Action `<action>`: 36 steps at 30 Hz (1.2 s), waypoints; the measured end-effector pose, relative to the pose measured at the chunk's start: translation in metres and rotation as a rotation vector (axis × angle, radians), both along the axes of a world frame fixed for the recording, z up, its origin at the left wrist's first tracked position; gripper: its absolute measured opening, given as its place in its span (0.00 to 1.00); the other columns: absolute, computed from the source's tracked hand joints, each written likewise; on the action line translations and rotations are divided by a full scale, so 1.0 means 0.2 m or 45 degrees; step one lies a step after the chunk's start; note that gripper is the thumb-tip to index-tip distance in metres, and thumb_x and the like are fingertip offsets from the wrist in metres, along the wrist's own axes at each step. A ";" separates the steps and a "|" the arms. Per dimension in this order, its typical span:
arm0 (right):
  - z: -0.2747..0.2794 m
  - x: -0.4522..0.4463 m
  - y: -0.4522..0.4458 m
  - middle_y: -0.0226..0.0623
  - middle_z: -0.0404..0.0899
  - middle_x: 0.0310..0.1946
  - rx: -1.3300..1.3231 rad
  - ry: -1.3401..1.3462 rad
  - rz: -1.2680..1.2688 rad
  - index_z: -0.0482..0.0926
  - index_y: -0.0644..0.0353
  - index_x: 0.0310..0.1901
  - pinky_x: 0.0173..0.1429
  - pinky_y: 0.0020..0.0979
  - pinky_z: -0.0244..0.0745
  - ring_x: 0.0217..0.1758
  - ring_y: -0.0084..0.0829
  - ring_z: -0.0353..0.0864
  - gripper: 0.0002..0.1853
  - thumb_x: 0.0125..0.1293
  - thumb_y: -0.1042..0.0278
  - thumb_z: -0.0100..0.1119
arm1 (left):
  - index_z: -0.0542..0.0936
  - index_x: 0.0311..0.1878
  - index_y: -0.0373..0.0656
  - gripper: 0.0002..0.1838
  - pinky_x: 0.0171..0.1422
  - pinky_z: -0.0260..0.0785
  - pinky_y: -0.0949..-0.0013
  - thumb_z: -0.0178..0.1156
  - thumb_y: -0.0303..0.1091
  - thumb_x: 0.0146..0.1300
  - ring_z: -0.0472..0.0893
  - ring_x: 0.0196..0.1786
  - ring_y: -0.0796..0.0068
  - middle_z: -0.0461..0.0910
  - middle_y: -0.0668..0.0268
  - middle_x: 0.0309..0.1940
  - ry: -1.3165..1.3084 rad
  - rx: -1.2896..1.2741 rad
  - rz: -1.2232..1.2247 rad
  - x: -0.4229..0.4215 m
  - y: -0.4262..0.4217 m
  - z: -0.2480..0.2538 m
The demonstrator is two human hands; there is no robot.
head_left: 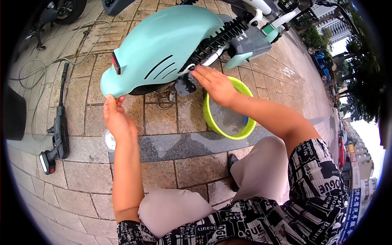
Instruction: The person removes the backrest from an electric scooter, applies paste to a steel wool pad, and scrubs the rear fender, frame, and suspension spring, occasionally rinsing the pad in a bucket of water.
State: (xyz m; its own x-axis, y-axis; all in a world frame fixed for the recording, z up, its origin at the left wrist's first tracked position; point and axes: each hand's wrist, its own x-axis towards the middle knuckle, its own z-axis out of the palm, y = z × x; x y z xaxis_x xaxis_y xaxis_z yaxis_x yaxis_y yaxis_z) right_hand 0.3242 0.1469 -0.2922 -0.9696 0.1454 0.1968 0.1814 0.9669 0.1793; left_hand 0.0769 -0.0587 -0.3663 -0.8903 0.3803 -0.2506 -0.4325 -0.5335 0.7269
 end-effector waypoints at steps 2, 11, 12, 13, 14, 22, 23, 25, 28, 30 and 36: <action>-0.03 0.06 0.11 0.38 0.67 0.72 0.040 -0.003 0.014 0.64 0.58 0.73 0.74 0.39 0.67 0.72 0.42 0.70 0.37 0.57 0.81 0.50 | 0.78 0.51 0.40 0.15 0.54 0.66 0.73 0.61 0.43 0.73 0.76 0.44 0.78 0.81 0.68 0.41 0.002 -0.032 -0.007 0.00 0.00 0.01; -0.24 -0.04 0.06 0.43 0.75 0.64 -0.219 0.479 -0.221 0.73 0.62 0.65 0.75 0.40 0.66 0.73 0.44 0.69 0.34 0.51 0.85 0.52 | 0.74 0.62 0.45 0.21 0.57 0.62 0.71 0.59 0.47 0.74 0.77 0.52 0.76 0.82 0.72 0.52 -0.106 -0.353 -0.225 0.14 -0.06 0.03; -0.22 -0.03 0.09 0.42 0.75 0.64 -0.222 0.453 -0.152 0.73 0.62 0.65 0.74 0.40 0.67 0.73 0.43 0.70 0.33 0.53 0.83 0.52 | 0.77 0.60 0.47 0.19 0.56 0.64 0.71 0.62 0.45 0.72 0.78 0.50 0.77 0.83 0.74 0.49 -0.102 -0.371 -0.288 0.15 -0.08 -0.01; -0.21 0.00 0.15 0.41 0.75 0.64 -0.226 0.421 -0.082 0.73 0.61 0.65 0.74 0.40 0.68 0.72 0.42 0.70 0.31 0.55 0.81 0.53 | 0.77 0.60 0.47 0.19 0.56 0.64 0.71 0.62 0.45 0.72 0.78 0.50 0.77 0.83 0.74 0.49 -0.085 -0.387 -0.296 0.17 -0.12 -0.02; -0.19 0.04 0.23 0.40 0.75 0.64 -0.066 0.394 -0.058 0.74 0.61 0.65 0.73 0.39 0.69 0.71 0.41 0.71 0.29 0.57 0.78 0.53 | 0.78 0.57 0.47 0.17 0.55 0.65 0.72 0.64 0.43 0.71 0.79 0.48 0.78 0.83 0.74 0.47 -0.056 -0.444 -0.383 0.17 -0.16 -0.01; -0.26 0.04 0.13 0.39 0.71 0.69 -0.223 0.432 -0.133 0.69 0.59 0.70 0.79 0.37 0.62 0.74 0.38 0.68 0.31 0.62 0.76 0.50 | 0.83 0.50 0.38 0.11 0.51 0.72 0.75 0.64 0.33 0.70 0.82 0.41 0.79 0.87 0.63 0.41 0.497 -0.585 -0.859 0.43 0.04 0.29; -0.26 0.08 0.22 0.38 0.72 0.69 -0.227 0.418 -0.036 0.69 0.58 0.70 0.78 0.37 0.63 0.74 0.38 0.69 0.31 0.63 0.75 0.50 | 0.83 0.51 0.36 0.11 0.53 0.73 0.74 0.63 0.32 0.71 0.82 0.41 0.78 0.87 0.61 0.41 0.580 -0.548 -1.021 0.46 0.06 0.32; -0.22 0.14 0.40 0.38 0.73 0.68 -0.082 0.531 -0.312 0.69 0.58 0.70 0.77 0.36 0.65 0.73 0.38 0.70 0.30 0.64 0.71 0.51 | 0.82 0.51 0.34 0.10 0.55 0.74 0.73 0.62 0.29 0.71 0.82 0.42 0.77 0.87 0.59 0.42 0.637 -0.562 -1.105 0.49 0.10 0.37; -0.27 0.08 0.25 0.41 0.72 0.69 -0.173 0.582 -0.315 0.70 0.64 0.68 0.76 0.37 0.66 0.74 0.40 0.69 0.29 0.62 0.75 0.51 | 0.83 0.51 0.34 0.10 0.52 0.74 0.75 0.62 0.29 0.71 0.83 0.43 0.79 0.87 0.61 0.41 0.740 -0.584 -1.299 0.58 0.20 0.42; -0.31 0.01 0.12 0.45 0.72 0.69 -0.338 0.580 -0.166 0.72 0.64 0.66 0.74 0.38 0.67 0.73 0.43 0.69 0.29 0.60 0.79 0.51 | 0.83 0.51 0.34 0.10 0.51 0.74 0.75 0.62 0.29 0.71 0.83 0.42 0.80 0.87 0.62 0.41 0.751 -0.623 -1.442 0.63 0.30 0.37; 0.21 0.28 0.31 0.51 0.79 0.57 -0.959 1.254 -0.197 0.72 0.63 0.64 0.65 0.41 0.73 0.59 0.51 0.78 0.24 0.65 0.80 0.55 | 0.83 0.50 0.36 0.10 0.50 0.74 0.74 0.62 0.31 0.71 0.83 0.43 0.81 0.88 0.66 0.40 0.747 -0.697 -1.824 0.84 0.46 0.20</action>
State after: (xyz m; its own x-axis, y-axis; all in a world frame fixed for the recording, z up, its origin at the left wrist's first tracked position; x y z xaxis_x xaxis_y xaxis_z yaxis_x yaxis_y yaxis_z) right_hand 0.3810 0.2086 -0.2509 -0.4200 0.6364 0.6470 0.0446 0.7266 -0.6857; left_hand 0.2440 0.0330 -0.3254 0.0720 0.9136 -0.4001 0.0684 0.3956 0.9159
